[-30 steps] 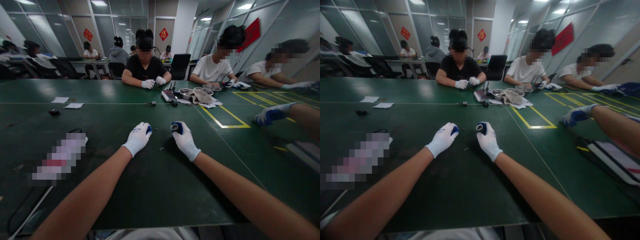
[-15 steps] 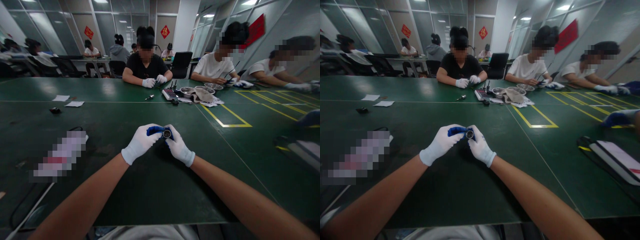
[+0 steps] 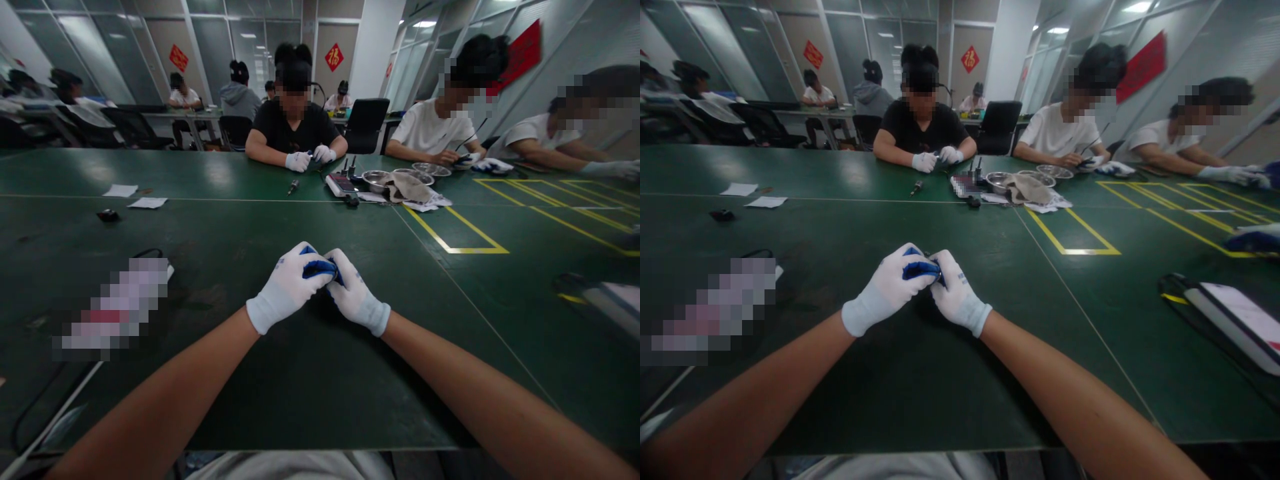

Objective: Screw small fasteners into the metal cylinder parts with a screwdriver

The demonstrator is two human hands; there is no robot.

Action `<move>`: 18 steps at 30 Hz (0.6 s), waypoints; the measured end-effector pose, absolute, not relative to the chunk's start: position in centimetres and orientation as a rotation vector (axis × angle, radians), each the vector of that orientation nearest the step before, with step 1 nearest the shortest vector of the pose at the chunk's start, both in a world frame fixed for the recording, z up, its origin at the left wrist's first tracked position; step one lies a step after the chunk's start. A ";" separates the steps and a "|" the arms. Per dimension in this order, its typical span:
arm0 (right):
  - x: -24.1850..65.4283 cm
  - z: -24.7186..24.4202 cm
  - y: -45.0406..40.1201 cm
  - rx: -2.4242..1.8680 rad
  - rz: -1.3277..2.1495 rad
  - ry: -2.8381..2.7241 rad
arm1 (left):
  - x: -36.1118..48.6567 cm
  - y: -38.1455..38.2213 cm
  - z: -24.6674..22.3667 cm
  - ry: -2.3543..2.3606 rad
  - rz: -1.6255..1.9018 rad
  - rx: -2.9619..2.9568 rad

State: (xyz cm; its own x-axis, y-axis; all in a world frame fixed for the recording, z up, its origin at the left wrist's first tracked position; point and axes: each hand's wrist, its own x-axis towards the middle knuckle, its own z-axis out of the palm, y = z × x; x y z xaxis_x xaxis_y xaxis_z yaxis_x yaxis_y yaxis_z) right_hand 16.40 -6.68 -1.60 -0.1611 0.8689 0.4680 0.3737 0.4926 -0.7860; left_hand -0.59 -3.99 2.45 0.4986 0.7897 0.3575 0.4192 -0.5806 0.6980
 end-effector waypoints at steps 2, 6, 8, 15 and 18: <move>16.4 -1.8 -6.6 -1.040 0.594 -1.767 | -0.4 -4.2 2.4 1.001 0.908 2.206; 16.3 -2.6 -6.3 -1.022 0.435 -1.809 | 0.0 -4.6 2.7 1.120 0.902 2.108; 16.3 -2.9 -6.2 -1.040 0.328 -1.819 | 0.2 -4.8 2.9 1.162 0.912 2.002; 16.8 -2.7 -8.2 -1.068 -0.009 -1.867 | 1.1 -6.9 2.7 1.023 0.928 1.696; 17.2 -2.2 -10.0 -1.007 -0.136 -1.924 | 1.3 -9.0 1.8 1.055 1.038 1.721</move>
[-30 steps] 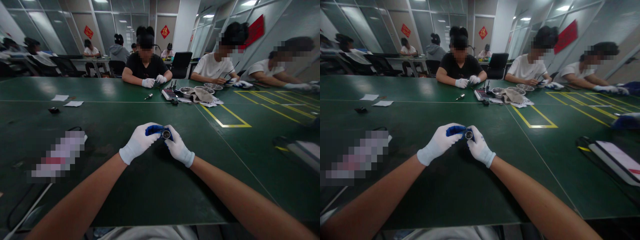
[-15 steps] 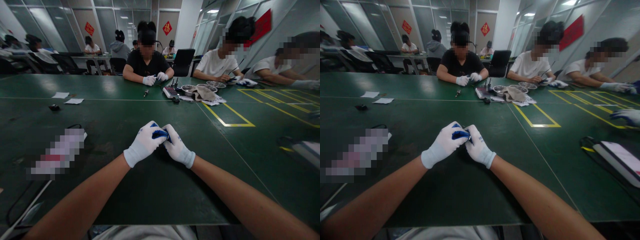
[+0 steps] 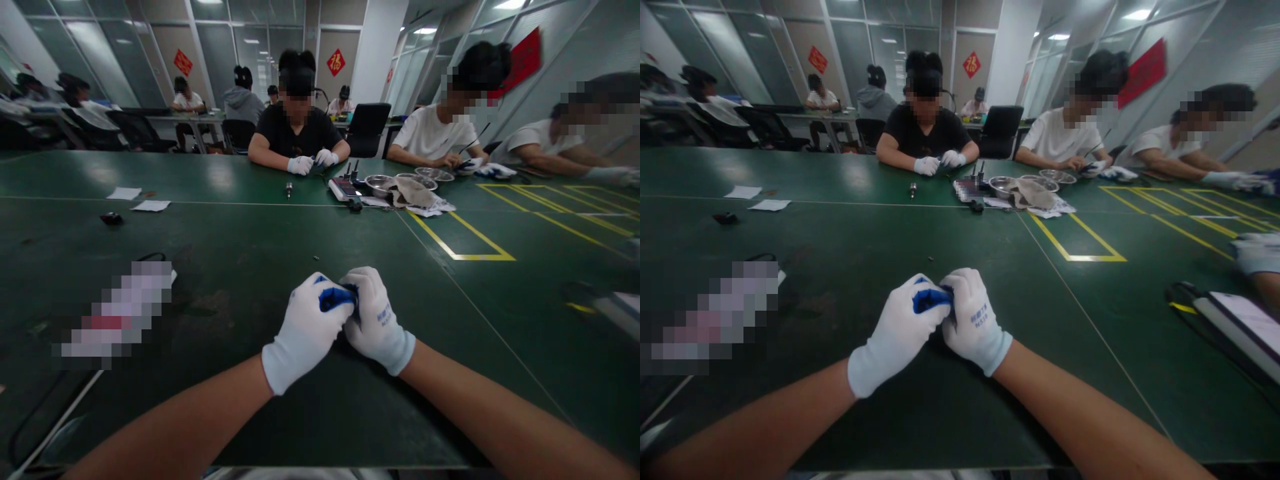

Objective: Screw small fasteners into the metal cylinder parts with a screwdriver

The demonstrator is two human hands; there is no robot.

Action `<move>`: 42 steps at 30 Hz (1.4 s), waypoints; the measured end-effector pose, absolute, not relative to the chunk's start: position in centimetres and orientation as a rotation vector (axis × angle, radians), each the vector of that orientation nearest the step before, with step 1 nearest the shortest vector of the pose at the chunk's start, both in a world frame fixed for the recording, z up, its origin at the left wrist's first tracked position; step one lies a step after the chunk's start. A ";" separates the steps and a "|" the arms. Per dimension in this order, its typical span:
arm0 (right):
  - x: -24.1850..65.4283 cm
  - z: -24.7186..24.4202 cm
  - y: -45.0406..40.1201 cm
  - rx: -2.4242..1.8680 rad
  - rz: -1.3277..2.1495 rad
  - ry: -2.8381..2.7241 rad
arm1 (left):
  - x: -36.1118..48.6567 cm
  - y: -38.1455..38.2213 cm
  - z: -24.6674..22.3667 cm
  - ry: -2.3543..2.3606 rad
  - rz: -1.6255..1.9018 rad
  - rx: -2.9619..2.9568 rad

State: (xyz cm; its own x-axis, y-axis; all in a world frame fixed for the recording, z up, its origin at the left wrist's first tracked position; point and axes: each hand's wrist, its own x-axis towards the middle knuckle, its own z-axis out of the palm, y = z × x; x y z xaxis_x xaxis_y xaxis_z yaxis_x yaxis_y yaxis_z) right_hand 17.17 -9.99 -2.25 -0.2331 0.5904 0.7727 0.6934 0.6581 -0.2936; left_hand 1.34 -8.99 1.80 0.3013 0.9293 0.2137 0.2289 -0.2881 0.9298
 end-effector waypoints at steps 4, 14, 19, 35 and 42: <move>17.2 -1.9 -11.0 -0.946 -0.242 -1.957 | 1.2 -10.9 1.0 1.038 1.169 1.888; 16.8 -2.8 -8.5 -1.239 0.154 -1.526 | 0.5 -3.8 -0.2 1.344 1.258 2.040; 17.5 -3.3 -7.2 -1.307 0.380 -1.383 | 0.7 0.6 -0.8 1.609 0.585 2.352; 17.9 -3.0 -6.8 -1.164 0.588 -1.541 | -0.5 0.3 0.0 1.265 1.016 1.994; 18.1 -2.1 -7.2 -1.074 0.669 -1.723 | -1.0 -3.2 2.1 0.935 1.029 1.781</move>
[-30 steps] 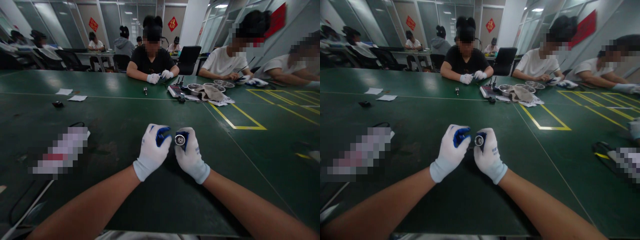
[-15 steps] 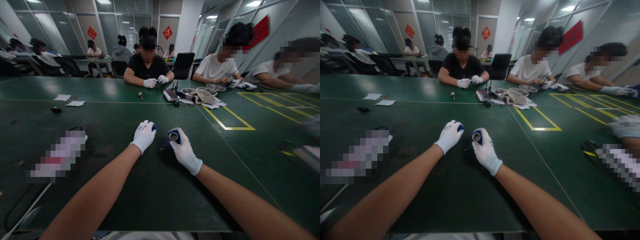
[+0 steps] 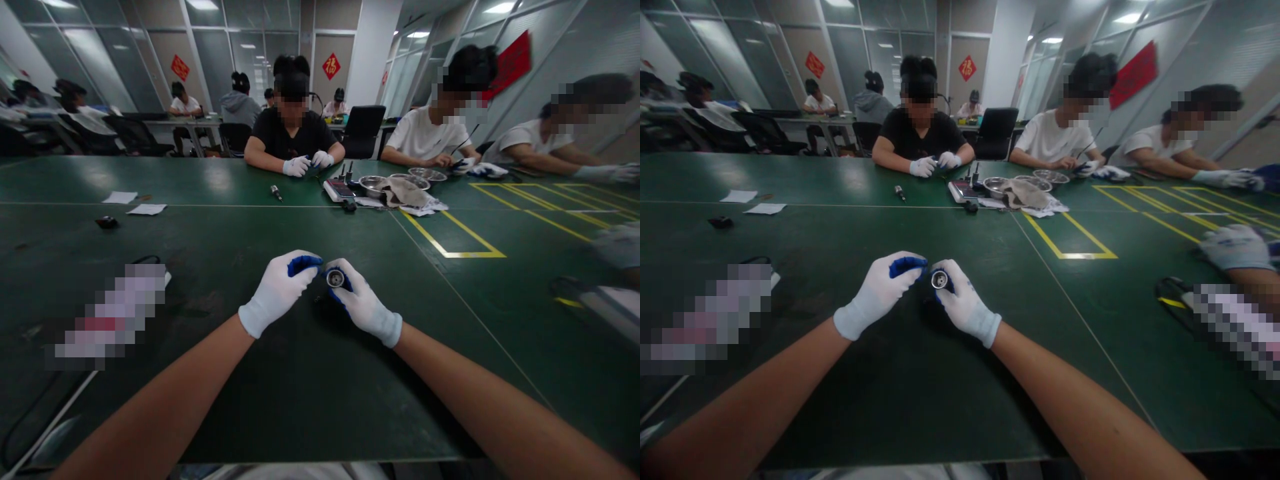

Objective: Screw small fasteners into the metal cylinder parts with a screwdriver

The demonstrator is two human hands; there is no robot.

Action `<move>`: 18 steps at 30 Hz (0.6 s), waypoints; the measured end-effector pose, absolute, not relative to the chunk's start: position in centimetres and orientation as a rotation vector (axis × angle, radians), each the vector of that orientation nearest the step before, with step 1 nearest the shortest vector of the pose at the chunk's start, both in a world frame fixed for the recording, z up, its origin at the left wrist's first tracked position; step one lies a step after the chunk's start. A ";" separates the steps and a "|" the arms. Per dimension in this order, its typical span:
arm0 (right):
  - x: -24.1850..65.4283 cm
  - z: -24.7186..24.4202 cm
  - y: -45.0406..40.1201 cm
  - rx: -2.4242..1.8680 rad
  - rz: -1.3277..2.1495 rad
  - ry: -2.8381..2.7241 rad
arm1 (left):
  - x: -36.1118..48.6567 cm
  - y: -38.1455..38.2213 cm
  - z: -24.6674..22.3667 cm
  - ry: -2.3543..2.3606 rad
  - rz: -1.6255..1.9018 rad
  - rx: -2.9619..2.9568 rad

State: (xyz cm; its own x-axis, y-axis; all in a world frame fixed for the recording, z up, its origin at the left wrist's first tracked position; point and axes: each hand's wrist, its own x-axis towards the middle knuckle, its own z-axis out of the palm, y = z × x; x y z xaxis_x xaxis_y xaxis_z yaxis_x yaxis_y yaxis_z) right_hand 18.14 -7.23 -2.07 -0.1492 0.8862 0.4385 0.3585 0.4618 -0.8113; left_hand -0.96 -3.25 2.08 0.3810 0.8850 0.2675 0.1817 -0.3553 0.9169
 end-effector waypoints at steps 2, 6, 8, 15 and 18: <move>18.1 -2.0 -7.3 -1.082 0.677 -1.743 | -0.9 -3.9 2.5 0.892 0.977 1.764; 18.0 -1.9 -7.5 -1.071 0.675 -1.759 | -1.0 -4.7 3.2 0.854 0.918 1.851; 17.9 -1.8 -7.6 -1.059 0.650 -1.764 | -1.0 -4.8 3.4 0.842 0.901 1.961; 17.5 -1.1 -7.9 -1.060 0.624 -1.852 | -1.2 -5.1 3.8 0.864 0.776 2.319; 17.5 -1.1 -8.1 -1.011 0.604 -1.892 | -1.3 -5.2 4.1 0.832 0.692 2.326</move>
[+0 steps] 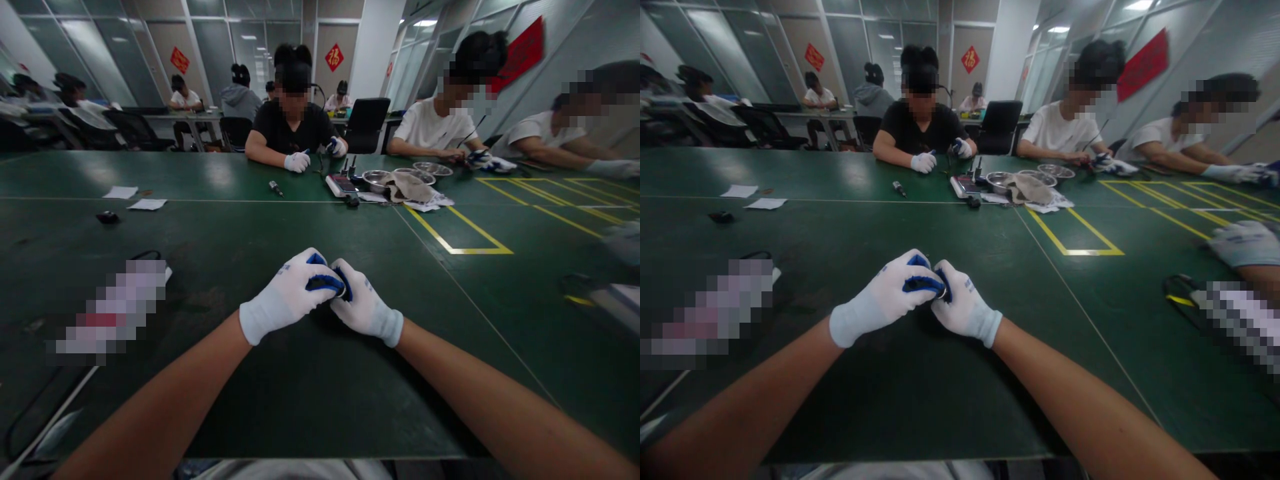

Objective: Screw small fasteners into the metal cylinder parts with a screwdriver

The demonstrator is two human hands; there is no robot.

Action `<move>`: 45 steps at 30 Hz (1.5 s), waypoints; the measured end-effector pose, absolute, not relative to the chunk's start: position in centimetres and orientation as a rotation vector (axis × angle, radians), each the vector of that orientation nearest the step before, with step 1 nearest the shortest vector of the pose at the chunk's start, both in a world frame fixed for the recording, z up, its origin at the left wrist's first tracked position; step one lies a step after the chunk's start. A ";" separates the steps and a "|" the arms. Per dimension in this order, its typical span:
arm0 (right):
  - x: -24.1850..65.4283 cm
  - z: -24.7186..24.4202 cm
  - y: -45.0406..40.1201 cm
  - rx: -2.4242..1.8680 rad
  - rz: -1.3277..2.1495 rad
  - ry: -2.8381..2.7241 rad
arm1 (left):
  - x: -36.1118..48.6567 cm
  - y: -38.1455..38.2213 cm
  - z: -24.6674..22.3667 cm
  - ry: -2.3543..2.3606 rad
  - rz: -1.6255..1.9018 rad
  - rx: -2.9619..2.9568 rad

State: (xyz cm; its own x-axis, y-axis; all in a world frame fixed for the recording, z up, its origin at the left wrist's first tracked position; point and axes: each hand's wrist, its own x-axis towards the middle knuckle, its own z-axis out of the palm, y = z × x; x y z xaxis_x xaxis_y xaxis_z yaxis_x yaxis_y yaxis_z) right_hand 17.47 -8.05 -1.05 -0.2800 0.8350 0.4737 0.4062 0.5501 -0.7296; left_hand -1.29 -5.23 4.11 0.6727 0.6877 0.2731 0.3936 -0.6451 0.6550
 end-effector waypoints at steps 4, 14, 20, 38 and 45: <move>17.5 -1.2 -8.2 -0.990 0.587 -1.926 | -1.4 -5.3 4.6 0.819 0.641 2.347; 17.4 -1.4 -8.1 -0.969 0.556 -1.946 | -0.9 -5.7 4.7 0.913 0.573 2.485; 17.5 -1.4 -8.2 -0.937 0.531 -1.957 | -0.9 -5.8 4.8 0.886 0.548 2.498; 17.8 -1.5 -8.1 -0.924 0.540 -2.014 | -1.1 -5.4 4.5 0.819 0.472 2.565; 17.7 -2.2 -7.9 -0.914 0.448 -2.019 | -0.4 -6.2 3.7 0.898 0.498 2.838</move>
State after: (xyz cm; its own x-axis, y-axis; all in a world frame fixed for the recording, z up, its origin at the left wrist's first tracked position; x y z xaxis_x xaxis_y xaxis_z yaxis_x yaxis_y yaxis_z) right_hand 17.67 -7.95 -2.19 -0.3689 0.7435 0.5578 0.4380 0.6684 -0.6012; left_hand -0.40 -6.19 3.70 0.7692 0.5779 0.2725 0.5371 -0.8159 0.2141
